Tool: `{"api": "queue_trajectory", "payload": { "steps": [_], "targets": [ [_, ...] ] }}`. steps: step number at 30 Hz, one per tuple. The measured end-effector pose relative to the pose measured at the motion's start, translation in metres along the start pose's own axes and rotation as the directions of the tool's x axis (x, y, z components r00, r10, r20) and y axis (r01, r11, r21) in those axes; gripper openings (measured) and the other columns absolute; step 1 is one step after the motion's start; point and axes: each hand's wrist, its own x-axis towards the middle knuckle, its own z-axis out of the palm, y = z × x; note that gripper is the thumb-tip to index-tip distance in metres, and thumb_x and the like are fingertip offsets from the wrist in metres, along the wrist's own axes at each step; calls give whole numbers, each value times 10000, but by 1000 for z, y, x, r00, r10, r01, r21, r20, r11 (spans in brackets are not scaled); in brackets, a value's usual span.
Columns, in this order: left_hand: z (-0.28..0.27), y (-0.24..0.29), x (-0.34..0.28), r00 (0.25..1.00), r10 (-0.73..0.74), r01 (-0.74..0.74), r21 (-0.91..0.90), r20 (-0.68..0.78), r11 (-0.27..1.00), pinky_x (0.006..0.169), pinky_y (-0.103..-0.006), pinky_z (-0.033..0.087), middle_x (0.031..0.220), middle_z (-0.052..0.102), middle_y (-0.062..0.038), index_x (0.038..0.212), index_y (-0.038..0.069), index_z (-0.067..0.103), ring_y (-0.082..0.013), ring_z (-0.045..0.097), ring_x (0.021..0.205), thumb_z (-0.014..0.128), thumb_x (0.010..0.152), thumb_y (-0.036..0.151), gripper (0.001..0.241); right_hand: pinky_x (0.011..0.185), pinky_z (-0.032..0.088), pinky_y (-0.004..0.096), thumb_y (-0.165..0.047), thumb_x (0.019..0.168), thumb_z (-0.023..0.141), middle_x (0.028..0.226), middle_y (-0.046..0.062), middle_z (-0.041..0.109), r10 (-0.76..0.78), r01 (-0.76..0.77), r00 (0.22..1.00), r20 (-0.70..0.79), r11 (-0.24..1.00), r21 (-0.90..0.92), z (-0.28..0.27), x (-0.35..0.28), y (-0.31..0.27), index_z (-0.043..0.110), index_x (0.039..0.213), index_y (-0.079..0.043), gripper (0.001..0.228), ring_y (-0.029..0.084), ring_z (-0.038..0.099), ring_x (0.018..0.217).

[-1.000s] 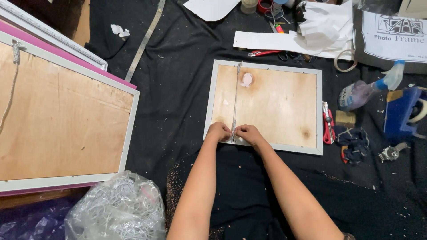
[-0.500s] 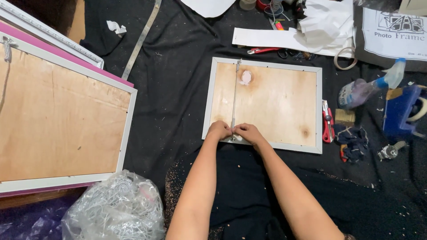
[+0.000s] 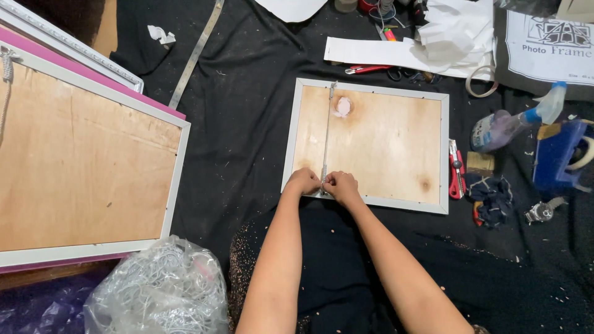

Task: Securing a hanging wire to the back of a picture frame by threading it through eyelets and twisting the ends.

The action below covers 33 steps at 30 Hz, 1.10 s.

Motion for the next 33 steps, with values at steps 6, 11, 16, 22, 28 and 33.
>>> {"api": "queue_trajectory", "payload": {
  "steps": [6,11,16,22,28,33],
  "targets": [
    [-10,9,-15,999,27,-27,-9,17,1000,944,-427,573,958,788,-122,966,176,823,-328,729,1076,752,789,256,207,961,504,448,-420,841,751,950,-38,676,-9,1,997,-82,996,-86,9,-8,-1,715,937,-255,194,279,633,1092],
    [-12,9,-20,997,57,-58,-29,-49,998,933,-418,572,958,788,-81,974,202,817,-313,730,1068,795,812,164,168,943,518,436,-390,801,804,860,-45,676,2,5,991,-132,998,59,5,-15,-2,725,876,-253,176,262,656,1033],
    [-2,2,5,990,142,-142,-12,-10,990,1016,-430,555,1070,793,-70,1043,231,815,-308,693,1174,813,836,143,225,905,532,430,-399,770,832,792,-25,667,5,24,981,-192,989,147,0,-23,-8,723,828,-237,204,259,669,962],
    [-7,-11,3,988,152,-147,-108,36,983,985,-426,554,1008,784,-110,1064,184,820,-317,716,1090,828,822,171,242,877,505,449,-385,696,912,794,38,607,-31,93,948,-318,979,182,2,-27,-4,599,835,-154,413,332,630,949],
    [-8,-8,1,996,86,-79,-199,29,977,898,-364,594,800,779,-58,921,198,831,-236,759,885,862,719,217,204,834,505,461,-511,703,877,812,34,565,-190,186,899,-395,981,-47,-4,-35,-9,534,826,-169,500,329,612,926],
    [-19,8,-14,995,97,-97,-19,15,995,873,-401,600,825,786,-77,896,205,835,-289,759,919,830,749,225,148,768,487,397,-452,813,800,797,-13,513,-380,282,828,-412,918,-280,-3,-43,-14,527,823,-198,373,255,600,879]
  ]
}}
